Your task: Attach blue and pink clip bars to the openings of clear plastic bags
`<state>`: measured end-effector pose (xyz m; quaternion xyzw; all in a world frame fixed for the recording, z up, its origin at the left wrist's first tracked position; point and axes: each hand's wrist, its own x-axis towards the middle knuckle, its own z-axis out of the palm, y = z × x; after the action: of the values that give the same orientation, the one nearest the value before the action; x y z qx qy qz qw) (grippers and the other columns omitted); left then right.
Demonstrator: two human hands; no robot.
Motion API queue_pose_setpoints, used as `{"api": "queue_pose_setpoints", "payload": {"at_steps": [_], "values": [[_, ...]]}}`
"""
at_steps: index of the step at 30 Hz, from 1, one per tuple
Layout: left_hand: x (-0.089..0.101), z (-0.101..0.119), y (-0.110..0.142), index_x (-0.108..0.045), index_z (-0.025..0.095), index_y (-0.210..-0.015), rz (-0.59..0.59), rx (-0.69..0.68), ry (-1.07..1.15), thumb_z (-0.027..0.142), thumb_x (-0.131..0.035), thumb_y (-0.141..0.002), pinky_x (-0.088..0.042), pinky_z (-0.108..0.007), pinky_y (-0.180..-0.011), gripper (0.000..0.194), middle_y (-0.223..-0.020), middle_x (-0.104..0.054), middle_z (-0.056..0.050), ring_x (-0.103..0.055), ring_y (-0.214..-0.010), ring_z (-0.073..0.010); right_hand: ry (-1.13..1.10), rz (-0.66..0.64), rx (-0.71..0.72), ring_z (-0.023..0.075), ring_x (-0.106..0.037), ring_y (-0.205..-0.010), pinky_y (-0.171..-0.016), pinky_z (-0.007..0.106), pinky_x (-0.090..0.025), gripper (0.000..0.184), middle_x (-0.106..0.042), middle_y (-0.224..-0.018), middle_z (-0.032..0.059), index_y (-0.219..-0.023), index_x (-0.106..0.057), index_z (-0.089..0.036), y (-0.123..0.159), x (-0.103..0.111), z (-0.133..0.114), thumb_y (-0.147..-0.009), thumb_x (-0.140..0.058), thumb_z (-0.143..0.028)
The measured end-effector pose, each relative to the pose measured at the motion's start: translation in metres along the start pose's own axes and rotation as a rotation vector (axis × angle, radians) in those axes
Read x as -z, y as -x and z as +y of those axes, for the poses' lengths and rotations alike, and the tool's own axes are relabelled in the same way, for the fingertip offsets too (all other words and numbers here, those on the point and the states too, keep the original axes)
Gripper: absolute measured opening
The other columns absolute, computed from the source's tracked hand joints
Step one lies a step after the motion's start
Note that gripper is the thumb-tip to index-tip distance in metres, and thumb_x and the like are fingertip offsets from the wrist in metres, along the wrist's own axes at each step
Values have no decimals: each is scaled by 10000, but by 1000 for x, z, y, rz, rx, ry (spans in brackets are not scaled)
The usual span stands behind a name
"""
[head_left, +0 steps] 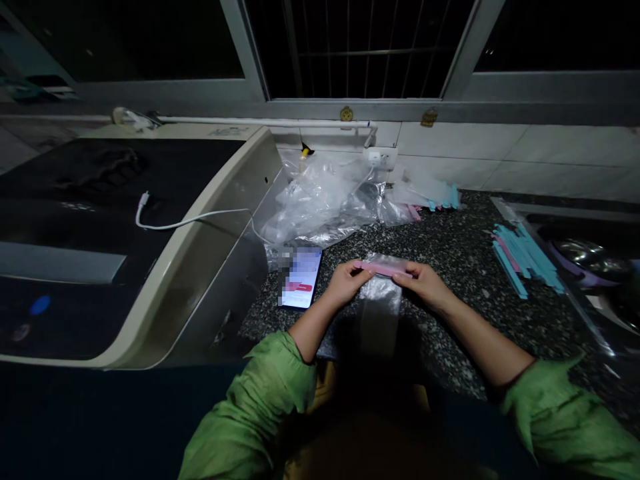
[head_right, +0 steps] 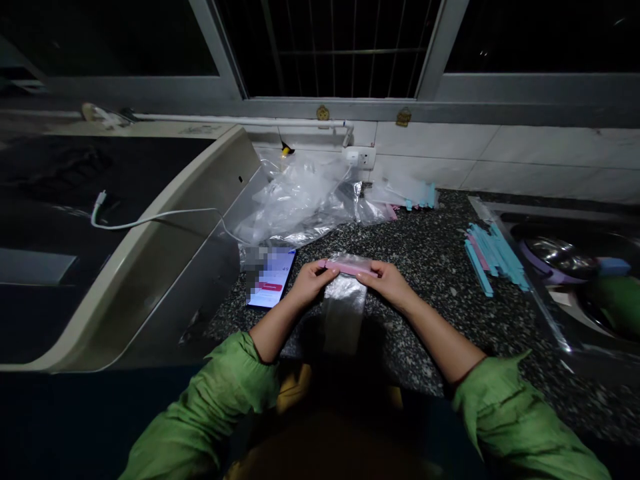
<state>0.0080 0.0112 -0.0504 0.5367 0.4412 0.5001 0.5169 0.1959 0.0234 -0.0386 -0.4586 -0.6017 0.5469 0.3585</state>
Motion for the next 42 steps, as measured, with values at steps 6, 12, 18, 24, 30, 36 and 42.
{"api": "queue_pose_setpoints", "payload": {"at_steps": [6, 12, 18, 24, 30, 36, 42], "values": [[3, 0, -1, -650, 136, -683, 186, -60, 22, 402, -664, -625, -400, -252, -668, 272, -645, -617, 2, -519, -653, -129, 79, -30, -25, 115, -484, -575, -601, 258, -376, 391, -561, -583, -21, -599, -573, -175, 4, -2, 0, -575, -678, -551], [4, -4, -2, -649, 144, -673, 229, -103, -6, 397, -642, -656, -397, -247, -689, 254, -651, -607, 6, -518, -665, -127, 129, -14, -1, 101, -433, -552, -570, 252, -340, 395, -511, -557, -26, -560, -539, -174, 3, -4, 1, -569, -665, -549], [4, -1, -1, -646, 149, -674, 233, -98, -15, 395, -642, -657, -401, -251, -702, 247, -657, -609, 5, -520, -677, -132, 153, -55, -16, 101, -436, -547, -559, 249, -333, 399, -517, -553, -26, -573, -551, -172, 3, 0, 0, -589, -648, -559], [6, -2, -3, -645, 159, -685, 306, -65, 10, 436, -646, -643, -413, -266, -714, 280, -670, -620, -1, -528, -697, -140, 275, -183, -61, 87, -389, -497, -496, 237, -271, 370, -485, -507, -40, -608, -601, -171, 7, 12, -1, -574, -678, -531], [7, -6, -4, -644, 172, -697, 308, -91, 8, 437, -631, -668, -414, -266, -729, 266, -691, -617, -4, -529, -723, -139, 294, -233, -67, 80, -387, -487, -489, 232, -277, 364, -469, -496, -41, -560, -577, -164, 9, 10, 3, -591, -665, -516], [7, -2, -2, -623, 160, -667, 272, -101, -14, 394, -617, -687, -392, -245, -703, 235, -661, -558, 13, -493, -673, -113, 339, -56, 71, 108, -465, -542, -515, 244, -363, 325, -547, -599, -10, -746, -614, -177, 5, 13, 7, -667, -615, -492], [4, 0, -1, -605, 154, -618, 206, -105, -63, 388, -636, -675, -370, -232, -664, 243, -628, -515, 22, -478, -657, -112, 724, 389, 548, 184, -573, -757, -697, 332, -472, 333, -630, -955, 85, -1050, -578, -196, 1, 16, 14, -768, -563, -372]]}}
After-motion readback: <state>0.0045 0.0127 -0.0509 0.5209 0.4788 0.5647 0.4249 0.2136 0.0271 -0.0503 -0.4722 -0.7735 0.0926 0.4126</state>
